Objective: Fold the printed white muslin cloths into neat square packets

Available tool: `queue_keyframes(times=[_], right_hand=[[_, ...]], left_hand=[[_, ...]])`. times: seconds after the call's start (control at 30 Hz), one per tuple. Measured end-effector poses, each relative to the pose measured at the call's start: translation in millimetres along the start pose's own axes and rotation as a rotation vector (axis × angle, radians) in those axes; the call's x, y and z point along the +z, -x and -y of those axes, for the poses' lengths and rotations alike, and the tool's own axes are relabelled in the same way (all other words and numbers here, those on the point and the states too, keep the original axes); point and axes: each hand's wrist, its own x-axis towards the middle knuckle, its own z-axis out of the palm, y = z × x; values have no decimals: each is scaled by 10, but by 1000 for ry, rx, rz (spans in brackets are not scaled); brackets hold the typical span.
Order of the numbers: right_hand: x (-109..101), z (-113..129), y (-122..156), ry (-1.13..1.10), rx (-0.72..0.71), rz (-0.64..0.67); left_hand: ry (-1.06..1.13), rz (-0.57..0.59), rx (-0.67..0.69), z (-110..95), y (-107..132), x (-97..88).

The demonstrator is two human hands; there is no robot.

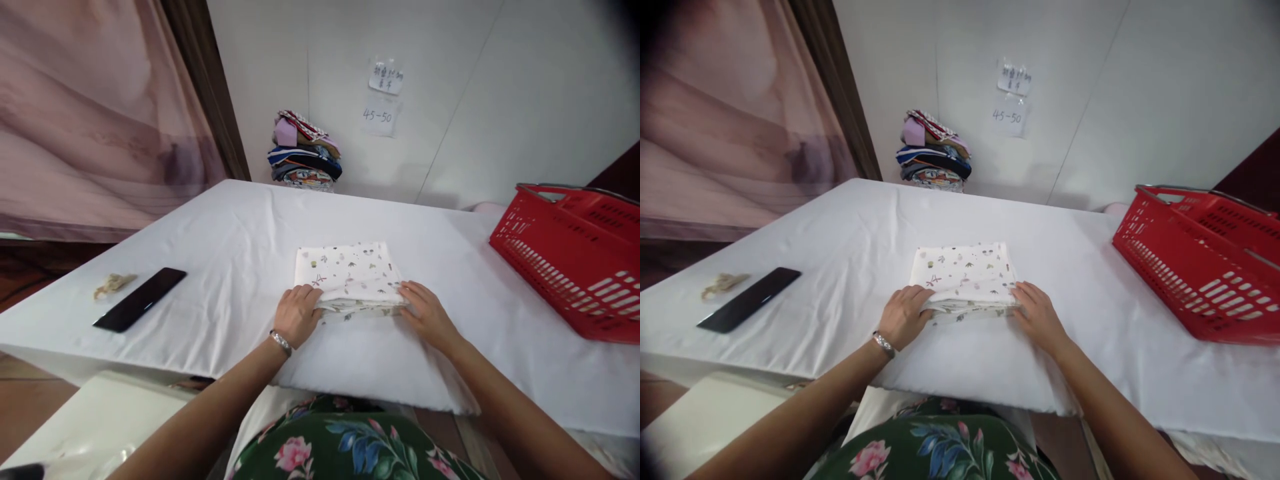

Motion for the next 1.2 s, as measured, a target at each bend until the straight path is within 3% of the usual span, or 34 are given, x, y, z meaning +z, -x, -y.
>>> queue_keyframes(times=[0.13,0.3,0.57,0.73,0.9,1.2], right_hand=[[-11,-97,-5,-85,150,3],[-120,-138,-123,-312,287,122],[-179,-132,-197,-373,376,177],[-185,-122,-179,-376,330,216],[-184,-115,-245,-458,341,137],[-144,-147,-374,-743,568,144]], left_hand=[[38,-3,-60,-4,-26,42],[115,3,-67,30,-83,47],[190,76,-131,43,-119,6],[241,134,-206,67,-154,19],[230,129,-189,88,-156,19],[253,140,-142,107,-154,6]])
